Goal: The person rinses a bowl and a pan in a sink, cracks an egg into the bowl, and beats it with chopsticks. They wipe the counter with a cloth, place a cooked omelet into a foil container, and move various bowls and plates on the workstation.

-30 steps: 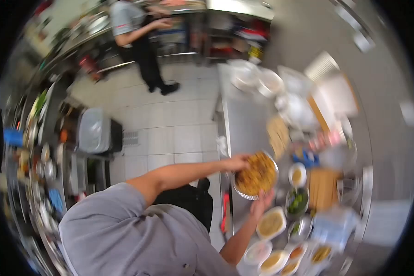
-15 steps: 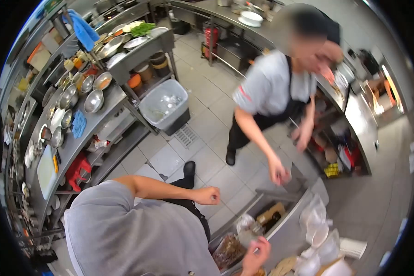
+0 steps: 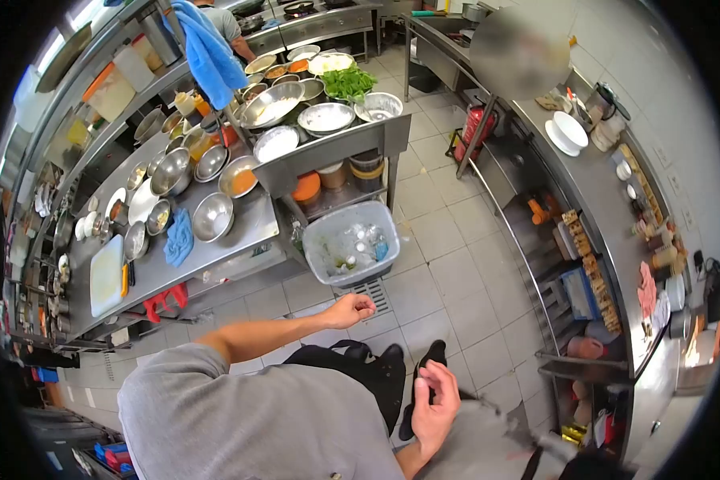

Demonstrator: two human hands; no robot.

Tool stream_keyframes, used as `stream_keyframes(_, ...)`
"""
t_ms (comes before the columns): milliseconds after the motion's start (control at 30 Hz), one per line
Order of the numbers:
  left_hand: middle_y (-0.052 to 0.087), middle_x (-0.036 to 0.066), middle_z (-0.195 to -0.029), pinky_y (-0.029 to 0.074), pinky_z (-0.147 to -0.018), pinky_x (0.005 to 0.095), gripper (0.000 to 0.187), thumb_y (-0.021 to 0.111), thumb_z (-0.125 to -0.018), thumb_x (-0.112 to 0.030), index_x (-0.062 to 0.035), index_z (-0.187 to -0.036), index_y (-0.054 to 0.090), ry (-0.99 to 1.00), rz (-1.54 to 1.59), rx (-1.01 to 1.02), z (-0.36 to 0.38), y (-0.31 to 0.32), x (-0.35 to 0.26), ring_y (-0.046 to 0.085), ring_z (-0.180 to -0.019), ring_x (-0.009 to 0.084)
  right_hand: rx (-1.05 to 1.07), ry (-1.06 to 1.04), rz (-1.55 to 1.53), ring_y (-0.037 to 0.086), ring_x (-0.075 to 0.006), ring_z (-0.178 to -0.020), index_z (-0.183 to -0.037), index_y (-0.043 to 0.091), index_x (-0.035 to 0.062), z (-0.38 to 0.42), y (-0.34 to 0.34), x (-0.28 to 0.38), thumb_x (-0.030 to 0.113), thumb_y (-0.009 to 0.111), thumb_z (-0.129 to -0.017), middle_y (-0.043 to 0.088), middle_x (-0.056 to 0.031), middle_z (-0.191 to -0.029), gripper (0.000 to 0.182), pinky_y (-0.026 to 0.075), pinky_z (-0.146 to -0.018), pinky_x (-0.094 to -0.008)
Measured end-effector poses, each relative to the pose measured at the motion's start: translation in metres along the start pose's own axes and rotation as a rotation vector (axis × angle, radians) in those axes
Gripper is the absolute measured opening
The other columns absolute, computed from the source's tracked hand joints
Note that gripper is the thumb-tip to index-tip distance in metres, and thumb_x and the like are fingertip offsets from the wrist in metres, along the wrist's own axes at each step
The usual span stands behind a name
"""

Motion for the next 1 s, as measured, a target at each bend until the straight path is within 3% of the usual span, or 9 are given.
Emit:
stream_keyframes(167, 0.062, 0.001, -0.082, 0.046, -0.066, 0.0279, 0.016, 0.061, -0.092, -0.017, -0.0027, -0.097, 0.063, -0.011, -0.015, -0.005, -0.07, -0.027, -0.042, 0.054, -0.073, 0.0092, -0.191, 0.089, 0.065, 0.06, -0.0166, -0.093, -0.112, 0.059, -0.0033, -0.081, -0.055, -0.038, 0.001, 0.06, -0.089, 0.058, -0.0101, -0.108, 0.024, 0.048, -0.084, -0.0293)
stream_keyframes(200, 0.061, 0.0, -0.08, 0.044, -0.064, 0.0271, 0.016, 0.061, -0.092, -0.019, -0.0028, -0.096, 0.063, -0.085, 0.075, -0.001, -0.088, -0.028, -0.04, 0.052, -0.072, 0.0087, -0.2, 0.1, 0.104, 0.058, -0.0156, -0.089, -0.112, 0.059, -0.0032, -0.101, -0.067, -0.043, 0.001, 0.059, -0.09, 0.058, -0.009, -0.105, 0.022, 0.048, -0.082, -0.0292)
stream_keyframes(300, 0.061, 0.0, -0.081, 0.045, -0.065, 0.027, 0.018, 0.062, -0.092, -0.02, -0.0024, -0.096, 0.064, -0.057, 0.025, -0.028, -0.154, -0.041, -0.051, 0.052, -0.072, 0.0089, -0.204, 0.13, 0.193, 0.06, -0.0152, -0.093, -0.114, 0.058, -0.004, -0.176, -0.095, -0.052, 0.005, 0.058, -0.092, 0.061, -0.0092, -0.102, 0.024, 0.049, -0.082, -0.028)
stream_keyframes(433, 0.065, 0.004, -0.086, 0.048, -0.072, 0.031, 0.021, 0.061, -0.091, -0.022, -0.0018, -0.097, 0.065, -0.026, -0.041, -0.106, -0.228, -0.067, -0.072, 0.057, -0.078, 0.0128, -0.047, -0.017, 0.609, 0.062, -0.0202, -0.088, -0.108, 0.06, -0.0024, -0.312, -0.088, -0.015, 0.007, 0.061, -0.089, 0.062, -0.0111, -0.097, 0.021, 0.05, -0.078, -0.0317)
stream_keyframes(633, 0.067, 0.014, -0.09, 0.05, -0.078, 0.0366, 0.024, 0.062, -0.088, -0.02, -0.0004, -0.101, 0.065, 0.008, -0.201, -0.223, -0.258, -0.112, -0.13, 0.064, -0.085, 0.0258, 0.381, -0.273, 0.784, 0.064, -0.0301, -0.087, -0.106, 0.061, -0.0011, -0.496, -0.011, -0.024, 0.009, 0.065, -0.083, 0.064, -0.0177, -0.103, 0.025, 0.05, -0.076, -0.0374)
stream_keyframes(733, 0.066, 0.018, -0.092, 0.051, -0.076, 0.039, 0.023, 0.061, -0.086, -0.018, 0.0006, -0.099, 0.065, -0.001, -0.261, -0.269, -0.249, -0.126, -0.128, 0.065, -0.083, 0.0299, 0.547, -0.197, 0.87, 0.062, -0.0354, -0.09, -0.107, 0.06, 0.0003, -0.541, 0.007, -0.083, 0.009, 0.065, -0.083, 0.063, -0.0184, -0.1, 0.027, 0.05, -0.08, -0.0421)
stream_keyframes(833, 0.066, 0.019, -0.093, 0.051, -0.075, 0.0397, 0.024, 0.062, -0.086, -0.019, 0.0008, -0.097, 0.066, -0.05, -0.275, -0.298, -0.236, -0.134, -0.107, 0.065, -0.083, 0.0315, 0.575, 0.003, 0.861, 0.063, -0.0329, -0.089, -0.105, 0.061, 0.0002, -0.562, 0.003, -0.175, 0.014, 0.067, -0.083, 0.065, -0.0176, -0.1, 0.027, 0.05, -0.079, -0.0413)
stream_keyframes(933, 0.065, 0.019, -0.097, 0.05, -0.079, 0.0411, 0.025, 0.061, -0.087, -0.02, -0.0004, -0.101, 0.066, -0.107, -0.319, -0.285, -0.223, -0.139, -0.094, 0.065, -0.088, 0.0319, 0.581, 0.155, 0.693, 0.065, -0.0248, -0.078, -0.101, 0.064, 0.0017, -0.551, -0.021, -0.302, 0.015, 0.066, -0.082, 0.068, -0.0138, -0.09, 0.023, 0.052, -0.068, -0.0385)
stream_keyframes(1000, 0.063, 0.019, -0.103, 0.049, -0.084, 0.0442, 0.025, 0.059, -0.088, -0.021, -0.0035, -0.103, 0.066, -0.11, -0.384, -0.274, -0.218, -0.14, -0.077, 0.063, -0.094, 0.0353, 0.59, 0.627, 0.476, 0.062, -0.0164, -0.074, -0.1, 0.064, 0.0044, -0.515, -0.054, -0.404, 0.012, 0.065, -0.08, 0.067, -0.0076, -0.086, 0.021, 0.052, -0.061, -0.0329)
Point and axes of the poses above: each hand's wrist, its own z-axis away from the middle knuckle, its own y-axis out of the palm, x = y × z, the point moved 10 cm from there along -z, towards the middle knuckle
